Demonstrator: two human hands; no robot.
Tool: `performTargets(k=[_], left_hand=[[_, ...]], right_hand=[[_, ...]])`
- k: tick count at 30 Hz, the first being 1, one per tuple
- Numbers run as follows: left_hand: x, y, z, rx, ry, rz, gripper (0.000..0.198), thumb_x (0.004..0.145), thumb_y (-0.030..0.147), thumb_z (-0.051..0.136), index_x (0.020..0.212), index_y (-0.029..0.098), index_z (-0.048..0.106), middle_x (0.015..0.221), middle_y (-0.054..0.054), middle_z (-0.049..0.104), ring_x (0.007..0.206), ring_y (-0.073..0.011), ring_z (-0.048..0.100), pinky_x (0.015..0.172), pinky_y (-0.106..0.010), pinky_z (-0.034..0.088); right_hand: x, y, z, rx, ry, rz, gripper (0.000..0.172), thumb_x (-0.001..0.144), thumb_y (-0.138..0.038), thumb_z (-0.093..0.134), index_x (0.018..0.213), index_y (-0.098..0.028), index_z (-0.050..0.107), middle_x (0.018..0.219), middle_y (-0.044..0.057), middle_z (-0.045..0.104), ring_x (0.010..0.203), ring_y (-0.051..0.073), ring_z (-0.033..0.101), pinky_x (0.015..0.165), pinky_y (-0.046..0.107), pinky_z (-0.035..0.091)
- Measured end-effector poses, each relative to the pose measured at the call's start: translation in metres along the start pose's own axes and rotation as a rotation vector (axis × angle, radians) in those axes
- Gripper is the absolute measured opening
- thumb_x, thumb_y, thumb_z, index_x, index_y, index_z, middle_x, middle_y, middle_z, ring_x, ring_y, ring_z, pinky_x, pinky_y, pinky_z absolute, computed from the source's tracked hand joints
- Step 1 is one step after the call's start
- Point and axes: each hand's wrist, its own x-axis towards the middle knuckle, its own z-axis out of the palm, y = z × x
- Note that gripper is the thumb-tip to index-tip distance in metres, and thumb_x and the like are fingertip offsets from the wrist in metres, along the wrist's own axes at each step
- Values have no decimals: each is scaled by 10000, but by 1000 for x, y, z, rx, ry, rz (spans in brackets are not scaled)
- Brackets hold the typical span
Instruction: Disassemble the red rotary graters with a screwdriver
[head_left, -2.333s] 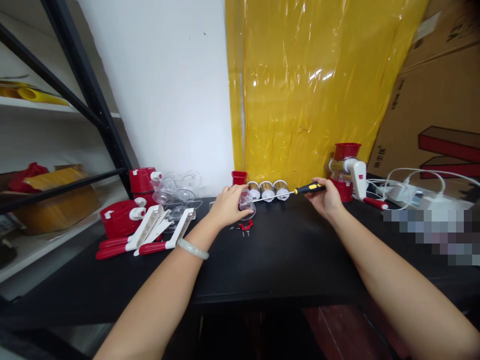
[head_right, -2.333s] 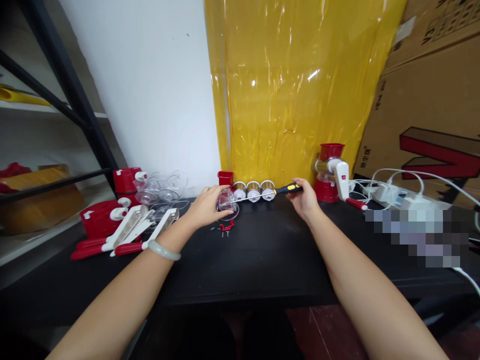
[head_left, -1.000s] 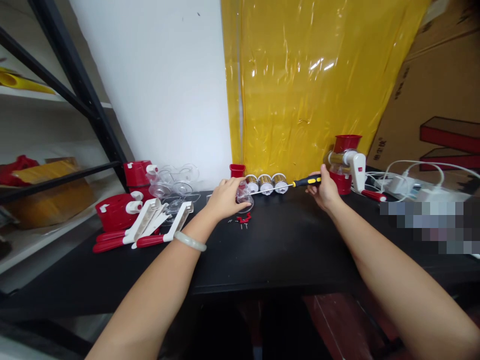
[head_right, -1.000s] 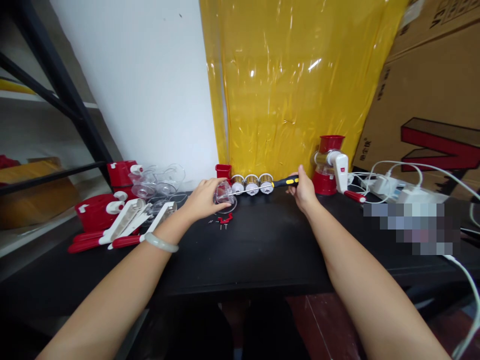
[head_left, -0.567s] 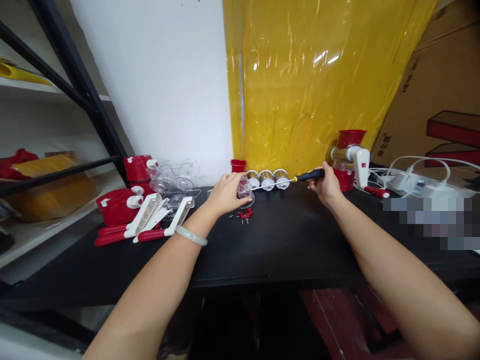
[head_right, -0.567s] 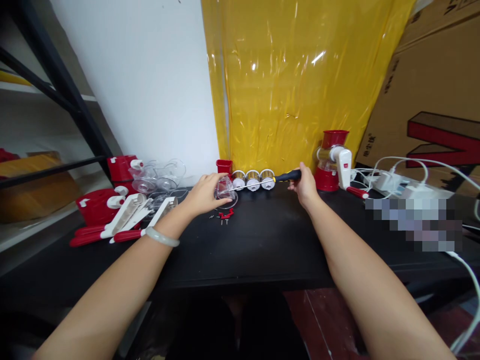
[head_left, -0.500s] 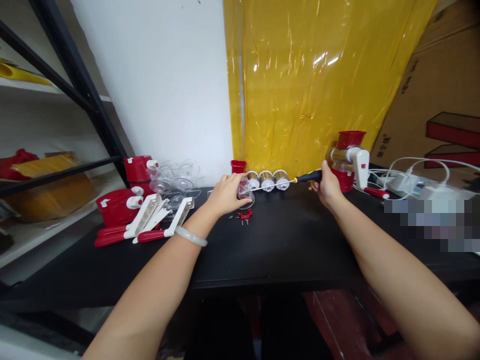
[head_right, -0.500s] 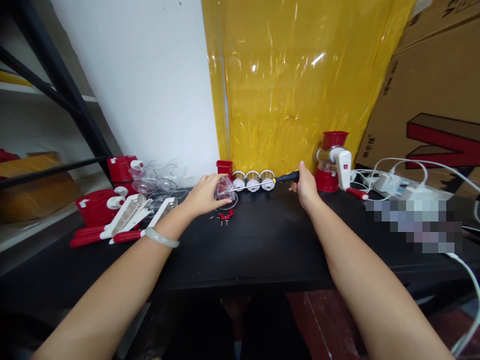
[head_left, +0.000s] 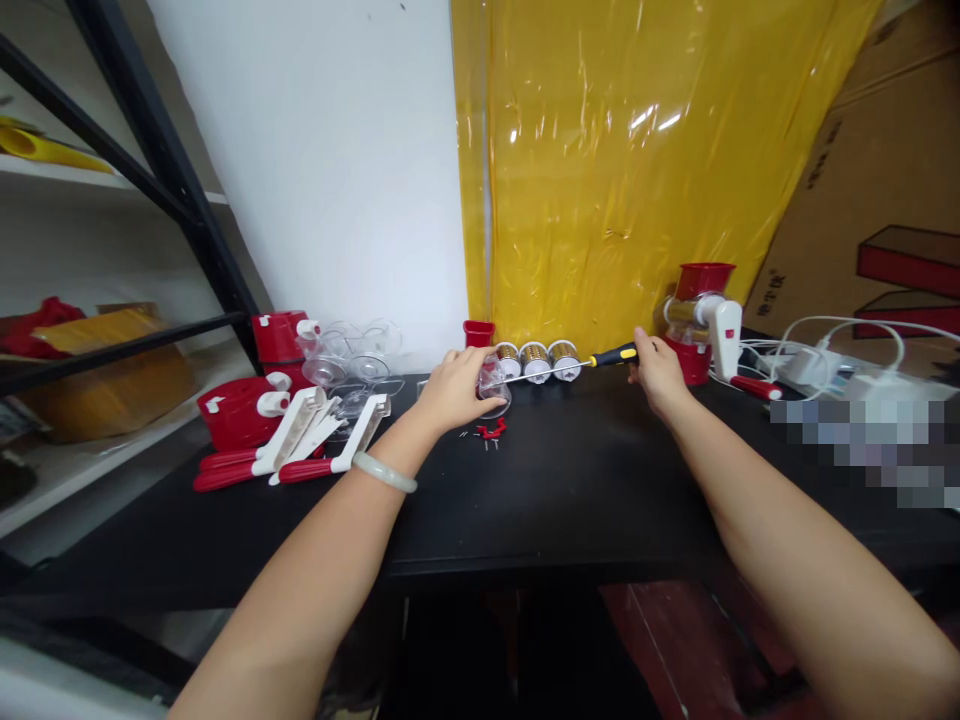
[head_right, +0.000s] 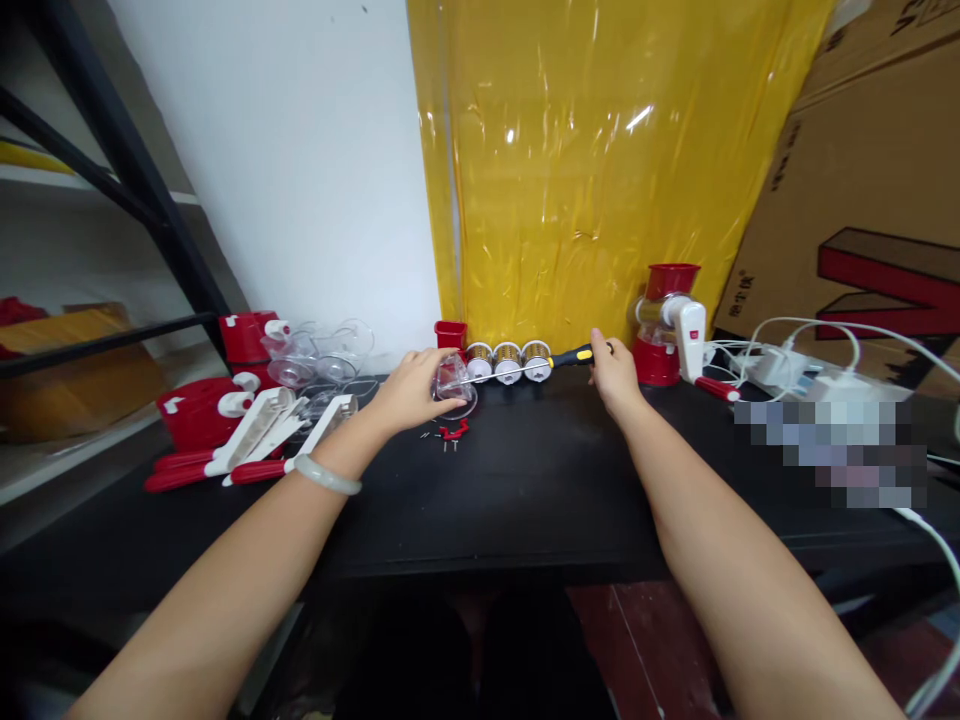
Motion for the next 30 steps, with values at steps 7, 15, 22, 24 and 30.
performTargets(k=[7,15,22,24,30], left_hand=[[0,-5,3,18,17,21,745,789,510,692,1414,217,412,1353,-97,562,1170,-328,501,981,-464,444],[1,-8,5,30,32,45,748,793,517,687,1419,218,409,1354,-98,559,1163,-325,508,985,-463,443],[1,-8,5,20,27,42,751,791,515,689,1421,221,404,1362,-100,557,1182,-324,504,987,-464,444],[0,-8,5,18,28,43,746,792,514,688,1419,222,406,1364,-101,555,1184,-323,505,989,-465,443],[1,-6,4,23,25,36,741,794,509,686,1415,212,411,1348,-108,563,1179,-327,509,987,-469,444]], right_hand=[[-4,-12,4,184,32,71,114,732,-281,592,734,-230,489,495,-96,445,334,69,357,368,220,411],[-4,-5,2,161,56,15,355,825,-542,521,663,-226,502,415,-60,398,323,98,361,323,232,351],[-5,-8,9,277,63,80,238,703,-378,693,736,-238,503,479,-92,441,355,78,389,382,215,407],[-7,-11,9,415,31,119,207,668,-323,667,771,-241,507,577,-76,516,417,89,472,408,220,438],[-7,-12,4,314,-42,131,308,771,-519,591,717,-225,513,485,-54,477,355,105,446,372,245,416]])
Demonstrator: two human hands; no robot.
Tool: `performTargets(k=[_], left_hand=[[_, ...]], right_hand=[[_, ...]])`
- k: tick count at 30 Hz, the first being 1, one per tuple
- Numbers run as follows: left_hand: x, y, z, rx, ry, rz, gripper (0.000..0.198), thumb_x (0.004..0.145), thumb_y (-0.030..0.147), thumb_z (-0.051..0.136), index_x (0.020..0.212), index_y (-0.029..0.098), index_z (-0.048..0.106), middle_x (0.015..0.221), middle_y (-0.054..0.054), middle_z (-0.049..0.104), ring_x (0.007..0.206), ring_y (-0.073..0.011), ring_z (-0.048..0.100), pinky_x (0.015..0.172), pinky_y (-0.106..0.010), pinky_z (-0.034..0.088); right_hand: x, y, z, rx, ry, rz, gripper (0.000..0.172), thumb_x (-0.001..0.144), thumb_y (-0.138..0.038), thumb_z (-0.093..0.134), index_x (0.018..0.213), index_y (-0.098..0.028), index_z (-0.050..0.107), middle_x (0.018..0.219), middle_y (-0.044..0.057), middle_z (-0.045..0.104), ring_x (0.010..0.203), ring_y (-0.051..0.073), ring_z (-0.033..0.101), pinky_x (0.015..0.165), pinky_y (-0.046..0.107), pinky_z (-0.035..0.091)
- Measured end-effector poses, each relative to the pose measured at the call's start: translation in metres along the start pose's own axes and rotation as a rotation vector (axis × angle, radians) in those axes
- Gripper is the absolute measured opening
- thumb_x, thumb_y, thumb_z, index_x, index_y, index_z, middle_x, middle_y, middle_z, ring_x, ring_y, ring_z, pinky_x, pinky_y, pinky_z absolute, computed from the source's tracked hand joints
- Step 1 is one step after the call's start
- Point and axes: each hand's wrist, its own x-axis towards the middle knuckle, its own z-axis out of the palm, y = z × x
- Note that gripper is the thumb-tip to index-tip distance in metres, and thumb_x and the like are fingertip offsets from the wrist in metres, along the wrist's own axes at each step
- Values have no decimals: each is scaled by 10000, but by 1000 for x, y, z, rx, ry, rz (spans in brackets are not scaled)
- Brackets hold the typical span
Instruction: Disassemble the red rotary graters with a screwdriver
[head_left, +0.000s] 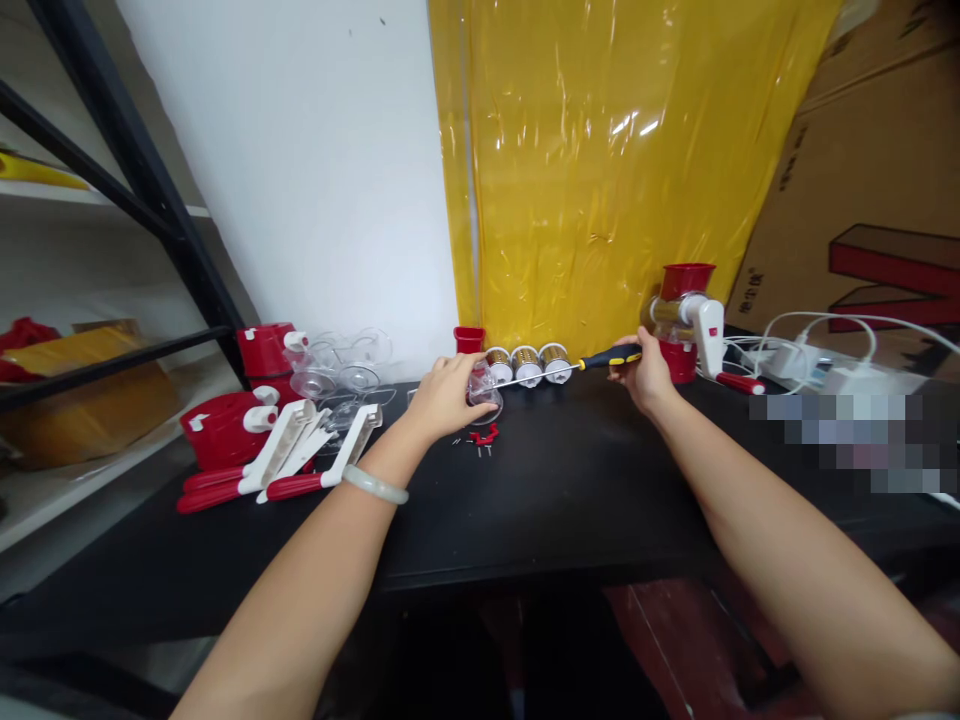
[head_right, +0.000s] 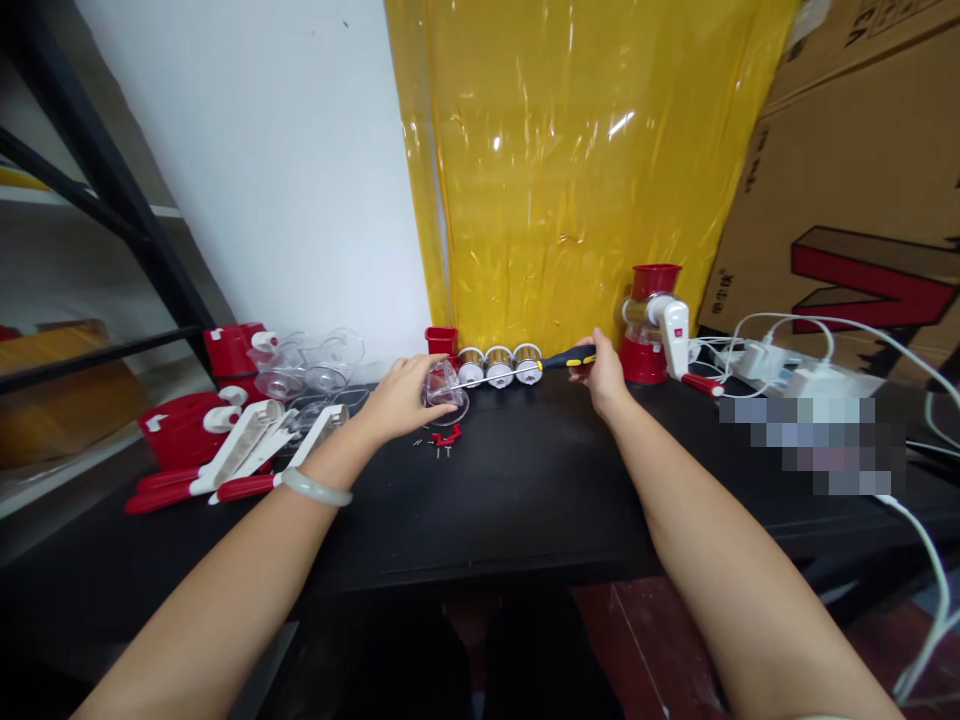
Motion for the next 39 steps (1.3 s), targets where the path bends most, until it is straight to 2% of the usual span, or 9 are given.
performTargets(k=[4,9,12,16,19,23,26,31,39], left_hand=[[0,0,0,5,0,-3,737,793,505,688,1413,217,414,1349,-106,564,1184,-328,506,990,-470,442],[0,-2,1,-9,-1,-4,747,787,497,695,1421,233,403,1368,-100,552,1208,-326,497,1001,-465,434],[0,-2,1,-12,-5,-8,744,787,494,695,1421,236,404,1374,-99,549,1207,-326,497,1001,-466,432],[0,0,0,-10,-2,-2,745,791,500,689,1422,228,402,1361,-105,556,1186,-325,501,992,-475,435],[0,0,1,-5,-3,-8,744,785,506,693,1417,235,408,1356,-99,558,1176,-327,506,985,-475,442],[0,-2,1,-9,-1,-10,745,786,504,693,1419,237,404,1358,-98,556,1192,-329,502,988,-472,441],[-1,-2,0,-18,-4,-2,742,792,504,688,1418,225,404,1357,-105,556,1191,-326,501,991,-472,440],[0,-1,0,-10,-5,-9,743,790,508,690,1417,226,406,1345,-104,563,1179,-331,509,979,-470,445],[-1,-2,1,-10,-9,-7,742,793,509,686,1420,232,401,1353,-105,557,1178,-325,508,985,-468,437]], right_hand=[[1,4,1,-114,23,-61,376,741,-538,699,686,-228,494,383,-109,333,295,74,323,371,234,407],[0,3,5,95,22,6,256,649,-306,726,776,-231,517,552,-81,538,395,82,475,410,214,442],[-1,1,4,154,-27,57,231,680,-357,679,796,-234,521,607,-60,577,448,110,542,426,237,468],[0,4,3,7,19,-9,387,801,-604,577,725,-234,493,451,-73,429,326,95,392,361,243,400],[1,5,3,-64,9,-63,365,760,-527,679,682,-238,471,393,-108,308,305,80,307,378,245,408],[-2,1,1,134,-44,31,213,690,-354,672,716,-227,502,540,-69,498,405,89,461,427,237,448],[-4,-2,1,184,-72,69,247,710,-441,641,734,-226,521,592,-49,547,442,108,525,438,254,470],[-1,2,2,-21,4,-24,447,785,-659,570,693,-225,518,390,-90,335,303,83,328,366,242,401],[-2,1,2,176,-30,72,210,665,-315,670,782,-236,515,647,-63,559,491,100,544,471,237,490]])
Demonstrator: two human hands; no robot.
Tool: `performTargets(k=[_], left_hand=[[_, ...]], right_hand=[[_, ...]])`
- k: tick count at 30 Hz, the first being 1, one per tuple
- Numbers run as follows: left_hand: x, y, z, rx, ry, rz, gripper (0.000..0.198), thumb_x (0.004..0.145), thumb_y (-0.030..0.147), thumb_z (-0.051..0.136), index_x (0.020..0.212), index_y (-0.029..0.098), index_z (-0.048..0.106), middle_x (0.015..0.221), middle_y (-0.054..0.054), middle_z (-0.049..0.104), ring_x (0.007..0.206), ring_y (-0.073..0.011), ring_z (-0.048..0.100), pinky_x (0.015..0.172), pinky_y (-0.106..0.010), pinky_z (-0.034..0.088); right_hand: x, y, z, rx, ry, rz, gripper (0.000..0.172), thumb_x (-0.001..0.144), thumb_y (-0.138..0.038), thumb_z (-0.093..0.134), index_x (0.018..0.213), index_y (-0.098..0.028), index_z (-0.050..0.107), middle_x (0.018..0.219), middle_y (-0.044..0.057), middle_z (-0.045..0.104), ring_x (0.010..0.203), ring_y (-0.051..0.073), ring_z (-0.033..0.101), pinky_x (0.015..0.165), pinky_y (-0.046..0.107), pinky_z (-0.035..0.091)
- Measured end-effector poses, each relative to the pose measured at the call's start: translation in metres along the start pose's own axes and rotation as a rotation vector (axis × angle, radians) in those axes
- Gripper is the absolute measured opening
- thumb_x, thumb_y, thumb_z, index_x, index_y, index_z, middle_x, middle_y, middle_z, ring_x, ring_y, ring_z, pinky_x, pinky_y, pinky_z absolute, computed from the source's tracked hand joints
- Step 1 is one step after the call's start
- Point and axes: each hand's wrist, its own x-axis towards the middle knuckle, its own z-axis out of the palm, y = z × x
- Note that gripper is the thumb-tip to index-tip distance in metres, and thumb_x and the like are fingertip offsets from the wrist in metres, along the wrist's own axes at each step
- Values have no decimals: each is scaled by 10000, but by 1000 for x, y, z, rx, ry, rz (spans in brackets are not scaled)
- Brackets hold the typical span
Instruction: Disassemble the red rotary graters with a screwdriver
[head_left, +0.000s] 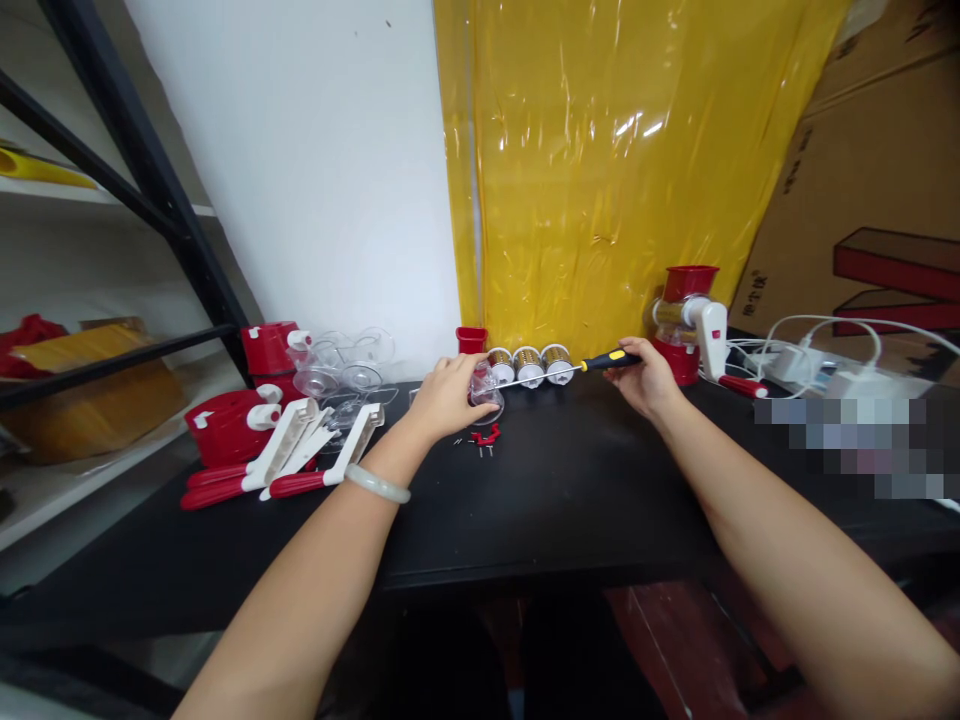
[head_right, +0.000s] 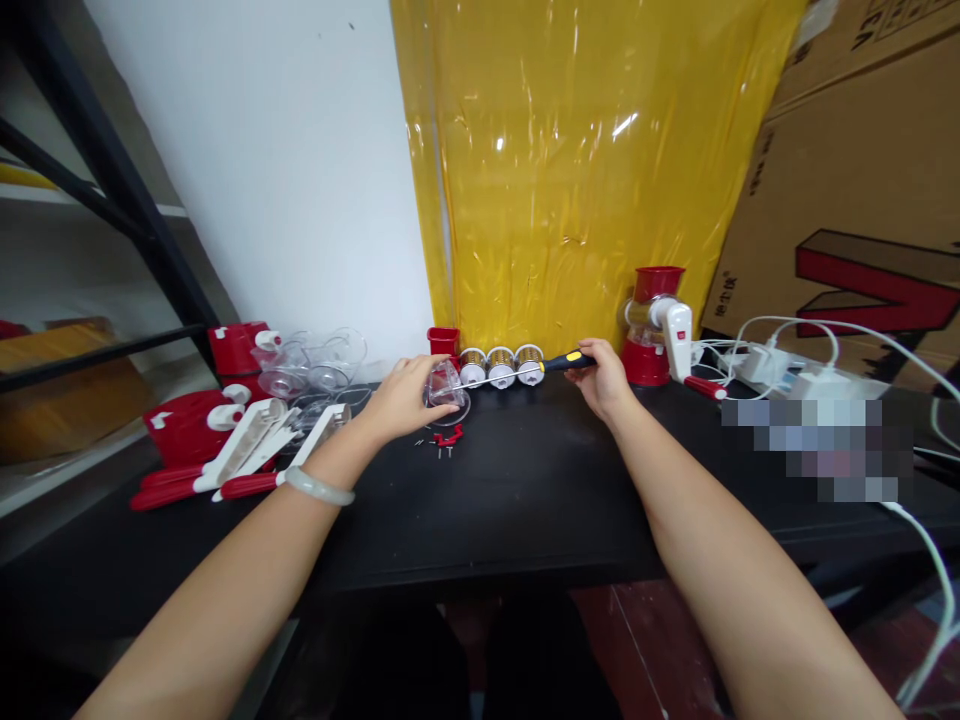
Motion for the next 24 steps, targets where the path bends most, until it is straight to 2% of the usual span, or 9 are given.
performTargets(k=[2,5,7,10,14,17,19,22,24], left_hand=[[0,0,0,6,3,2,747,791,508,688,1420,228,401,1348,-107,560,1180,-327,506,987,-466,436],[0,2,-1,6,5,2,744,788,502,692,1420,235,403,1350,-101,560,1183,-327,504,988,-467,436],[0,3,-1,3,0,-4,741,785,496,695,1420,247,406,1355,-96,558,1185,-328,503,987,-469,436],[0,4,-1,-1,2,-5,742,783,496,696,1421,254,404,1357,-94,555,1182,-327,503,986,-469,436],[0,3,-1,1,1,-2,743,785,506,692,1418,240,407,1350,-97,559,1173,-324,506,982,-467,439],[0,2,0,-3,6,0,743,787,501,693,1420,239,404,1357,-98,558,1187,-327,499,987,-469,437],[0,1,0,-5,9,-2,742,785,493,697,1421,247,403,1359,-96,557,1191,-328,498,991,-471,433],[0,1,1,-6,6,-1,747,781,493,700,1423,253,403,1361,-96,553,1193,-330,500,993,-471,433],[1,1,1,-7,3,2,747,780,499,699,1421,253,405,1359,-97,553,1193,-331,501,993,-471,434]], right_hand=[[1,0,-1,-3,-10,12,213,695,-376,656,776,-235,518,630,-56,558,482,112,554,464,249,492],[6,3,-4,-134,49,-24,373,770,-586,605,728,-227,512,545,-45,522,393,108,486,390,245,443],[10,6,-6,-255,104,-88,442,742,-645,647,709,-226,510,500,-52,496,365,102,459,362,235,423],[12,9,-9,-359,129,-150,441,710,-617,718,699,-232,503,443,-73,447,346,100,437,355,230,422],[7,7,-4,-310,88,-123,363,768,-501,694,669,-238,464,391,-109,327,312,80,340,372,231,425],[2,4,1,-152,76,-75,200,729,-339,675,752,-236,505,495,-90,451,369,78,411,411,222,446],[0,3,2,-45,41,-42,182,682,-285,641,803,-244,512,602,-75,526,442,89,496,444,226,467],[0,2,0,16,-47,-21,203,665,-309,611,826,-252,501,669,-63,560,517,115,574,478,248,491],[2,3,-2,-33,-58,-38,229,710,-411,609,822,-251,490,655,-59,566,498,123,578,465,258,488]])
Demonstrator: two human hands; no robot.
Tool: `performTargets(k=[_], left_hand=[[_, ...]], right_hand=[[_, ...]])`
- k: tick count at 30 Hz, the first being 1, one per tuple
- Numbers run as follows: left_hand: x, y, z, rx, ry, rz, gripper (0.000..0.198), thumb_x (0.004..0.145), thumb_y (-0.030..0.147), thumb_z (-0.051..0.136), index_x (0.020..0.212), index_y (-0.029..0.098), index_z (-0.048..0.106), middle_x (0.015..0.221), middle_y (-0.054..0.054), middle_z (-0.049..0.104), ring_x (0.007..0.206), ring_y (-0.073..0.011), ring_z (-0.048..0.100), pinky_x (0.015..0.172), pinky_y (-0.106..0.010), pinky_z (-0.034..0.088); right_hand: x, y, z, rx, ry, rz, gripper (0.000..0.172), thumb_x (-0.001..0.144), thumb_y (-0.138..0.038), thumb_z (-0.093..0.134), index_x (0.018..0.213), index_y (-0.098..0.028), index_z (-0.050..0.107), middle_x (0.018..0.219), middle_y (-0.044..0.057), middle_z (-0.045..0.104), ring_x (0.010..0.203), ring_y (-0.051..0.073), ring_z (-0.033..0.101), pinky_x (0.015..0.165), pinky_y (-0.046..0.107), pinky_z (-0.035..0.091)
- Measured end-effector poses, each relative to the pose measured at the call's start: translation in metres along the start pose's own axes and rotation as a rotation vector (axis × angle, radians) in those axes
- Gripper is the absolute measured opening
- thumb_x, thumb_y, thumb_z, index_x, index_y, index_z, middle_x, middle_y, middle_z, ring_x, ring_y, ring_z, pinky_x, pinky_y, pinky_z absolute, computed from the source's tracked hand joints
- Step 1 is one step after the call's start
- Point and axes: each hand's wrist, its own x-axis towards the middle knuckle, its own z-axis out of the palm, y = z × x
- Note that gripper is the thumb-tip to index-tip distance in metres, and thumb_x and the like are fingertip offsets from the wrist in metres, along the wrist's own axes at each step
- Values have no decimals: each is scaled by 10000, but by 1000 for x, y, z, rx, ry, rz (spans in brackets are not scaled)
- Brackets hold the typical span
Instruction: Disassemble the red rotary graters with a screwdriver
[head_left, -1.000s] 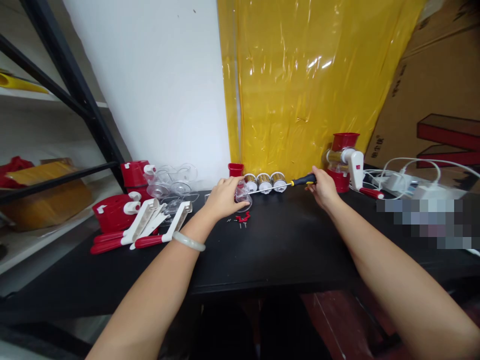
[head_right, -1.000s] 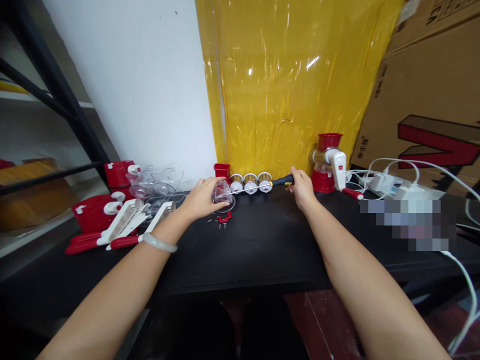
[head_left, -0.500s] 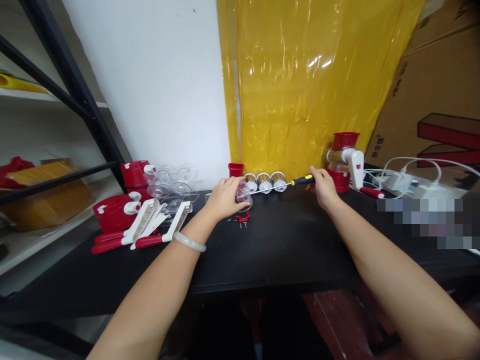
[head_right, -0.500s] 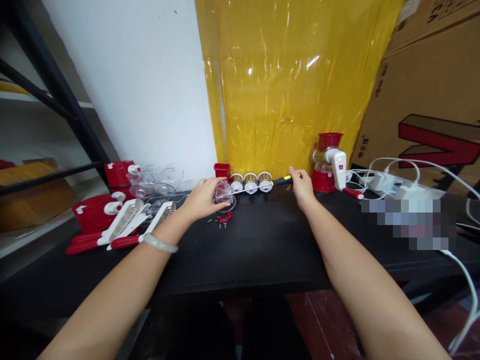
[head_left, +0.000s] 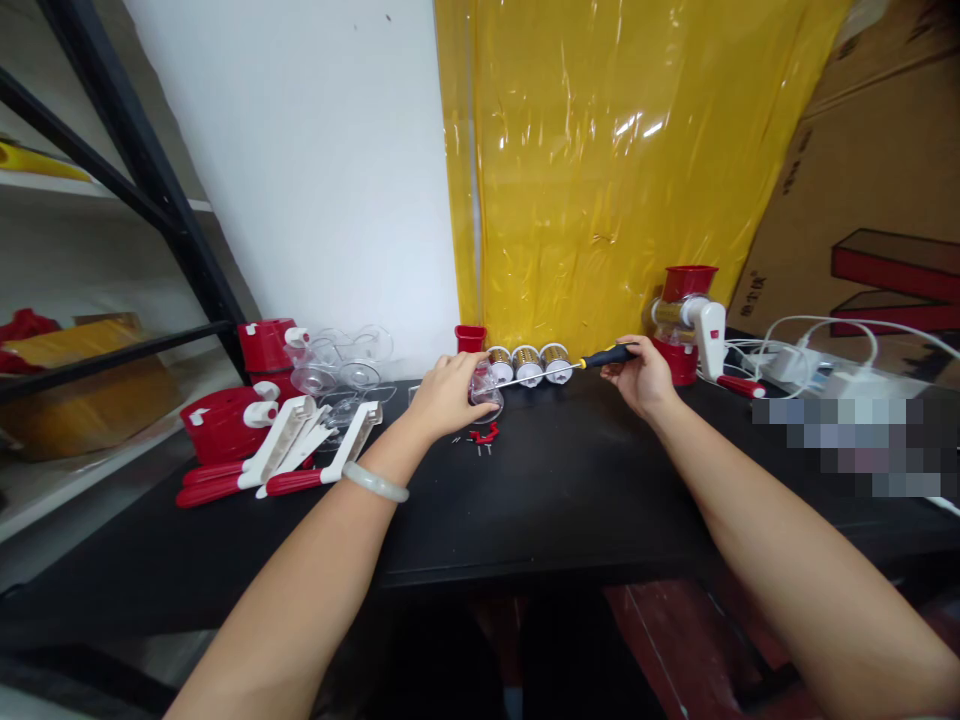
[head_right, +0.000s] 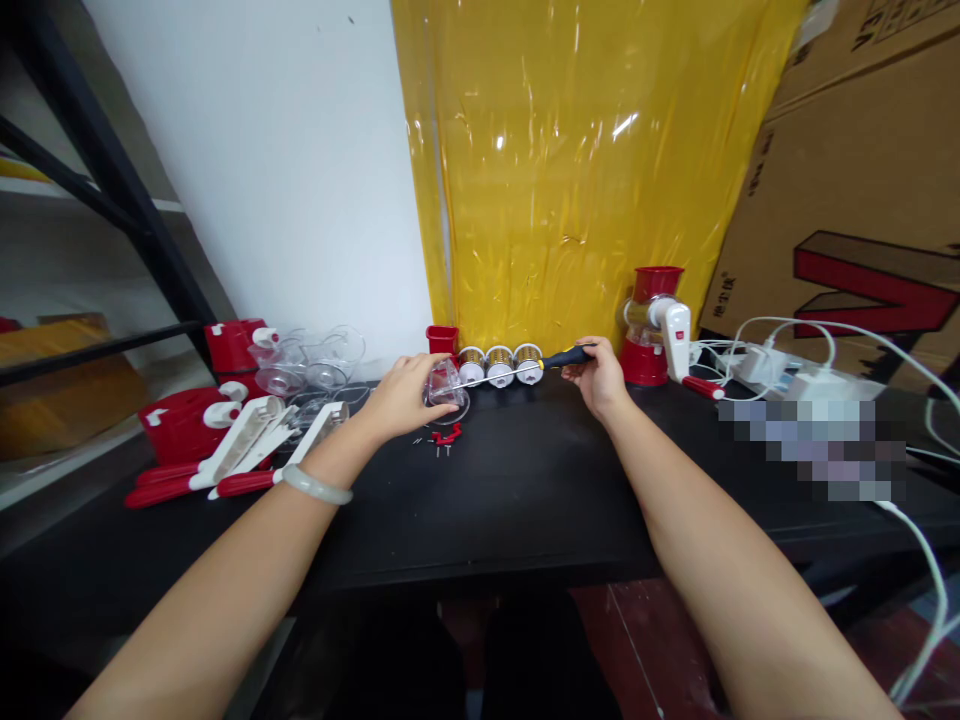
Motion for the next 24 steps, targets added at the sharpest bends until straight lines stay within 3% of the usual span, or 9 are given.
performTargets(k=[4,7,10,14,17,19,24], left_hand=[[0,1,0,2,7,0,743,785,512,692,1415,234,412,1351,-103,560,1180,-330,503,990,-473,437],[0,1,-1,4,6,1,746,785,517,692,1414,225,415,1351,-104,562,1172,-328,504,984,-469,442],[-1,1,-1,-2,0,-2,748,784,515,695,1414,227,414,1353,-106,560,1180,-326,504,979,-467,444],[-1,0,-1,2,4,-3,748,787,512,693,1419,237,404,1362,-104,555,1187,-327,504,984,-472,439],[0,0,-1,6,-1,-5,747,786,512,694,1418,237,407,1360,-103,557,1180,-329,507,978,-467,444],[0,0,-1,3,1,-3,750,786,515,694,1418,229,409,1355,-105,560,1178,-328,506,978,-465,446],[0,1,-1,13,3,3,757,792,521,687,1423,210,406,1359,-110,558,1188,-329,499,990,-469,440]], right_hand=[[4,4,-1,-204,92,-85,407,740,-607,642,792,-249,455,516,-85,492,369,105,476,411,250,451],[4,4,-1,-242,97,-113,352,717,-469,717,786,-249,451,455,-115,420,329,84,394,410,240,450],[1,1,0,-101,43,-63,273,693,-347,676,825,-254,455,554,-96,502,378,88,446,416,238,465],[-2,0,3,-12,-14,-9,280,706,-402,643,842,-258,446,626,-77,539,433,101,507,423,243,478],[-2,0,5,-110,32,-27,317,751,-499,635,789,-249,445,487,-96,435,357,86,402,401,230,447],[-1,1,5,-174,58,-50,308,745,-464,668,781,-248,451,425,-117,359,327,79,341,394,224,432],[-2,0,3,-24,34,22,253,696,-342,651,843,-251,466,529,-85,500,395,95,452,440,233,463]])
